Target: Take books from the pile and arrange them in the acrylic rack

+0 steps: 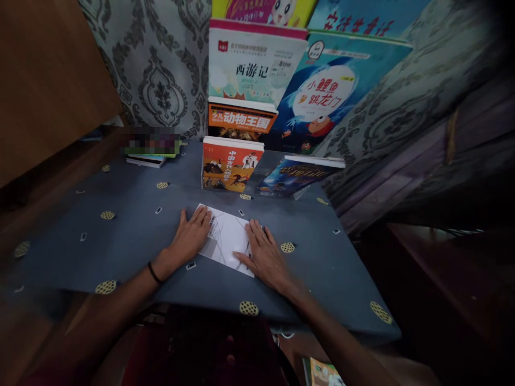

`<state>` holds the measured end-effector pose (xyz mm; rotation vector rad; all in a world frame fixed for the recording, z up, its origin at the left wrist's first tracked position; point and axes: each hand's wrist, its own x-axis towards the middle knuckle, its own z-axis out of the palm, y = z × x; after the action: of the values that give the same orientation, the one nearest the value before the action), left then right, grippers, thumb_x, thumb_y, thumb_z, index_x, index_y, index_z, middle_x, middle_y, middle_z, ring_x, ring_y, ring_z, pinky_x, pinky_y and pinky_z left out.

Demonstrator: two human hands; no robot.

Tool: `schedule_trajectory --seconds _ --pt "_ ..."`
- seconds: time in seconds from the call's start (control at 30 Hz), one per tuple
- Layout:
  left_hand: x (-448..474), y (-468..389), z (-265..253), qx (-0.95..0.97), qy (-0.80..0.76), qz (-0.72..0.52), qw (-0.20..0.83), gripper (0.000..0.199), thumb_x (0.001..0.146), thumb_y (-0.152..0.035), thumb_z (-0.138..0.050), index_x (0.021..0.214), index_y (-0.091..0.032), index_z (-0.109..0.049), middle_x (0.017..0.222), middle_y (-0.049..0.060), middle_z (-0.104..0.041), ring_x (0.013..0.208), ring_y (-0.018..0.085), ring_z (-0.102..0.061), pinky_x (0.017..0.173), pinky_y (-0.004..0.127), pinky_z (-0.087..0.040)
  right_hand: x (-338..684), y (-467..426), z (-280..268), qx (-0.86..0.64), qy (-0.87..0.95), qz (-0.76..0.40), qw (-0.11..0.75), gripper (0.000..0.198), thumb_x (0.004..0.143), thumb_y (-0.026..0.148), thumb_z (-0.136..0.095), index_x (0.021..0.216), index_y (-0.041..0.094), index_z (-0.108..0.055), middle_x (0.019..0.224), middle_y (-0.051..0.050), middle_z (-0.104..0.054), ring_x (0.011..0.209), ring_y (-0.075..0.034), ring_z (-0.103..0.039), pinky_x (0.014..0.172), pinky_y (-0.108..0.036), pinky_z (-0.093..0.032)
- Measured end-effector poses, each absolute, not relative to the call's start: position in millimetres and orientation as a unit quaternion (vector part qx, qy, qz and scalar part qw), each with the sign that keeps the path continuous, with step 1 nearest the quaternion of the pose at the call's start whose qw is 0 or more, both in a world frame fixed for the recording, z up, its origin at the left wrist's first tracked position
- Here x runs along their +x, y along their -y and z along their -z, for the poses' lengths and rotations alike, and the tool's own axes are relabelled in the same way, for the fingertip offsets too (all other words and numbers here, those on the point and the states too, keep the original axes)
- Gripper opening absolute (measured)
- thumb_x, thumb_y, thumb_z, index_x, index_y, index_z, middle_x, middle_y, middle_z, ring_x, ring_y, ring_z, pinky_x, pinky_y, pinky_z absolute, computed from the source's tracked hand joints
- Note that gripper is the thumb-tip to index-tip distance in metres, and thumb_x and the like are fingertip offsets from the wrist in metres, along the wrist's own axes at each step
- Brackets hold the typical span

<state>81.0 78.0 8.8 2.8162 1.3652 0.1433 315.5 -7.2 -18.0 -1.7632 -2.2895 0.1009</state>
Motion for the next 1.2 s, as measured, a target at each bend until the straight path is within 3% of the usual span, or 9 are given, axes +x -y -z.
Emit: schedule_trajectory --seconds 0.1,0.23,0.4,0.6,0.8,1.0,1.2 --pt "97 -58 -5 0.915 -0.398 -0.065 0.015 0.046 0.105 -0.028 -0.033 0.146 -0.01 -0.044 0.155 0.023 -0.044 0.148 0.032 -0.037 0.117 0.067 -0.026 315 7 17 -0.599 0.791 -0.039 0.115 0.097 0.091 0.076 -0.039 0.155 0.003 -0.032 0.16 -0.028 -0.032 0.152 -0.036 -0.027 0.122 -0.058 -0.025" --pt "102 -36 8 0.938 -0.332 -0.094 0.024 0.049 0.105 -0.036 -0.035 0.148 -0.013 -0.042 0.157 0.018 -0.044 0.15 0.027 -0.035 0.121 0.059 -0.026 315 8 16 -0.595 0.797 -0.04 0.101 0.1 0.09 0.078 -0.04 0.154 0.001 -0.033 0.16 -0.03 -0.031 0.152 -0.037 -0.026 0.121 -0.06 -0.027" --pt "56 -38 27 0.923 -0.359 -0.142 -0.012 0.048 0.106 -0.034 -0.03 0.15 -0.018 -0.043 0.155 0.012 -0.048 0.146 0.022 -0.041 0.121 0.049 -0.03 317 8 8 -0.606 0.791 -0.062 0.063 0.102 0.089 0.077 -0.044 0.155 0.001 -0.031 0.162 -0.029 -0.024 0.154 -0.037 -0.021 0.122 -0.06 -0.024" --pt "6 -45 43 0.892 -0.409 -0.185 -0.047 0.049 0.105 -0.028 -0.029 0.151 -0.02 -0.045 0.152 0.012 -0.052 0.142 0.023 -0.047 0.119 0.048 -0.032 288 14 -12 -0.612 0.779 -0.122 0.06 0.101 0.087 0.073 -0.054 0.157 0.004 -0.03 0.163 -0.027 -0.025 0.154 -0.039 -0.018 0.124 -0.063 -0.015" --pt "4 -46 57 0.893 -0.399 -0.191 -0.083 0.053 0.099 -0.018 -0.031 0.149 -0.02 -0.048 0.15 0.012 -0.054 0.14 0.025 -0.05 0.115 0.047 -0.036 211 35 -35 -0.44 0.863 -0.224 0.103 0.094 0.096 0.066 -0.046 0.159 0.002 -0.018 0.166 -0.022 -0.017 0.157 -0.027 -0.009 0.129 -0.048 -0.006" --pt "4 -50 60 0.888 -0.399 -0.205 -0.102 0.051 0.1 -0.019 -0.029 0.145 -0.022 -0.053 0.147 0.01 -0.057 0.136 0.024 -0.054 0.112 0.045 -0.038 225 52 -41 -0.457 0.844 -0.264 0.093 0.086 0.1 0.059 -0.044 0.16 0.006 -0.014 0.167 -0.017 -0.009 0.157 -0.027 -0.004 0.129 -0.047 -0.007" --pt "11 -43 42 0.882 -0.432 -0.172 -0.077 0.049 0.1 -0.019 -0.03 0.143 -0.02 -0.054 0.147 0.013 -0.057 0.133 0.029 -0.055 0.107 0.049 -0.044 282 80 -8 -0.534 0.819 -0.197 0.079 0.1 0.092 0.053 -0.063 0.161 0.016 -0.002 0.168 -0.015 -0.007 0.157 -0.032 -0.007 0.128 -0.052 -0.016"
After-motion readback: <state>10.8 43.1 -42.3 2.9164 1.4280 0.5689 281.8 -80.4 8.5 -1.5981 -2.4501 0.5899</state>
